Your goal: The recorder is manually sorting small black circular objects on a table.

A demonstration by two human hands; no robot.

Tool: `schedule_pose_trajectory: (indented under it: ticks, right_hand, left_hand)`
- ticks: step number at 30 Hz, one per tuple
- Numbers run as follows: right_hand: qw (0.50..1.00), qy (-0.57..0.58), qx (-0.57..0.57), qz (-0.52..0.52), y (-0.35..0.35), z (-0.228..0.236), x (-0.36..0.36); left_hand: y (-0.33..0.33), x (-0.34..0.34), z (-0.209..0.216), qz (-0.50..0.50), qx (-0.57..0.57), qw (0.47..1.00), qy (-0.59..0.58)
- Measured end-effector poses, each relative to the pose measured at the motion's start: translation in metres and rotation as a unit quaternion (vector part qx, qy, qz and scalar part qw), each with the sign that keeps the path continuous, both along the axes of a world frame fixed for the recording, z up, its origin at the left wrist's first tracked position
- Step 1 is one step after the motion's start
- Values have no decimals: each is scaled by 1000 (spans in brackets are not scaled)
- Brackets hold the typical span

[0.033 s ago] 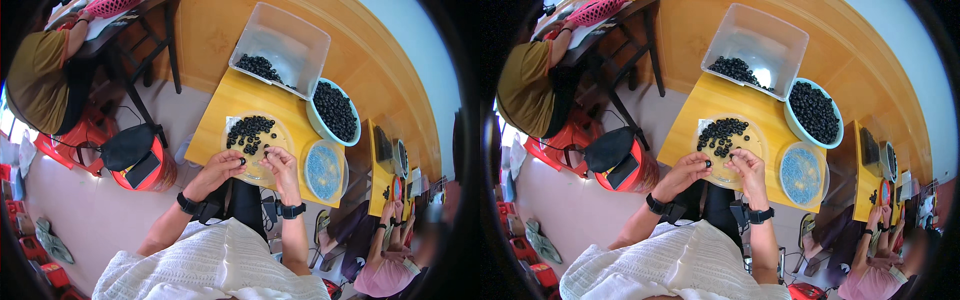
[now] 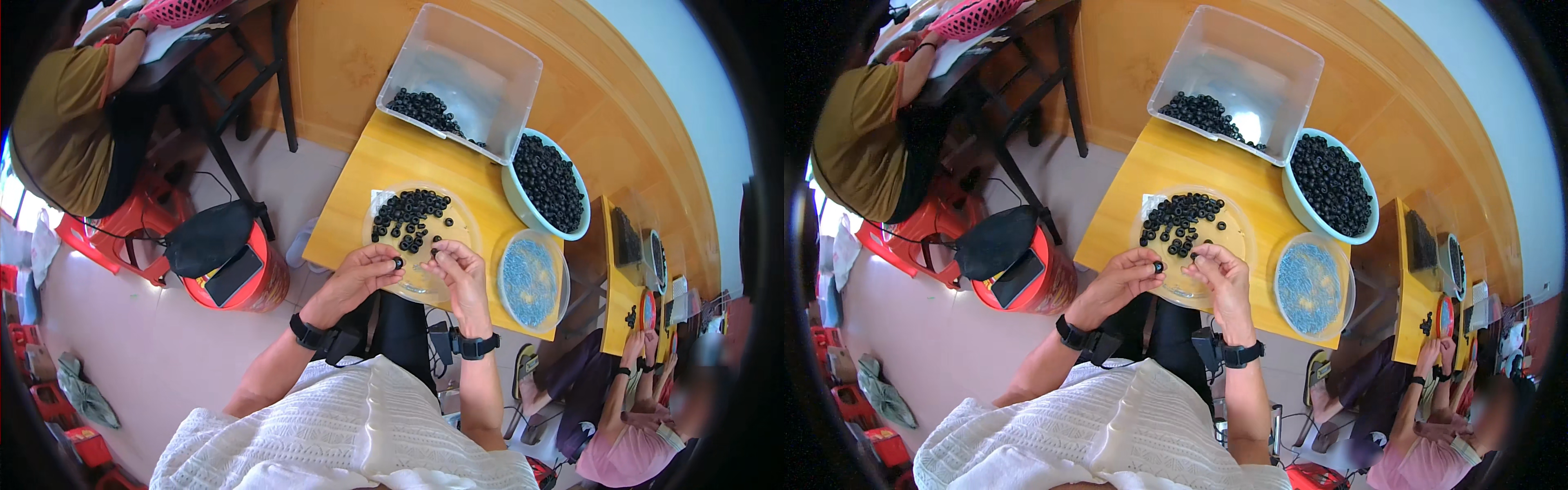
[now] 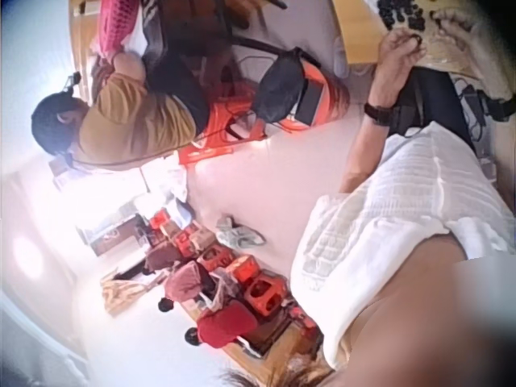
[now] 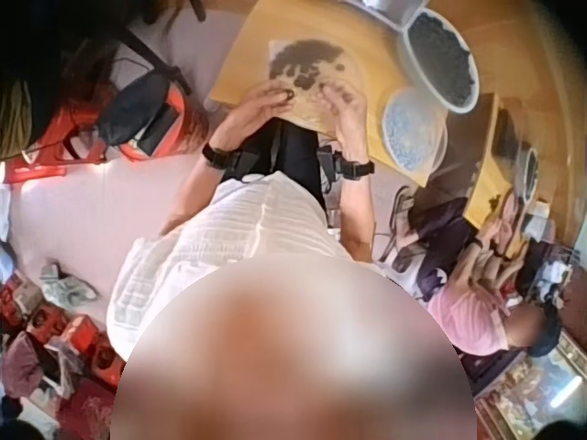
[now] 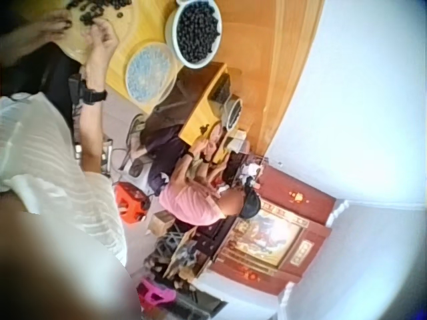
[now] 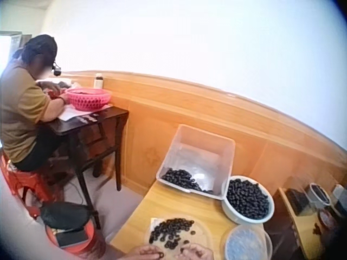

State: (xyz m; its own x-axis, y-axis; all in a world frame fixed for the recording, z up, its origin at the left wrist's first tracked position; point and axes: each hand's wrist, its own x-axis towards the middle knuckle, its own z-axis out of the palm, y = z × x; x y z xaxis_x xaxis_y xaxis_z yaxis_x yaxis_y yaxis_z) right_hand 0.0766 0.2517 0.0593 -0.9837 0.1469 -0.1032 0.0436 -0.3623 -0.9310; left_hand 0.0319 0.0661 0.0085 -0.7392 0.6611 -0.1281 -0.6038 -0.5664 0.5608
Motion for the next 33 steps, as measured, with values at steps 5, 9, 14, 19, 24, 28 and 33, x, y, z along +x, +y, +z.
schedule_pose_trajectory:
  ticks: [5,9,14,19,24,28,33]
  right_hand:
    - [990,17,139,11,-19,8,6]
    - [946,61,319,-6,-28,9,9]
    - [918,69,390,-15,-44,25,10]
    - [899,89,429,-20,-47,27,10]
    - [840,91,534,-30,-54,29,12]
    - [820,79,565,-34,-58,30,12]
    - [868,49,492,-48,-51,25,8]
  left_hand:
    - [-1,1,2,6,12,1000,13]
    - [0,3,6,0,20,999,25]
    - [-2,2,6,4,19,999,29]
    - [-2,3,4,5,-7,998,69]
    - [-2,6,6,16,-62,992,109]
    - [1,9,6,56,-93,981,159]
    - [4,10,12,74,-97,977,175]
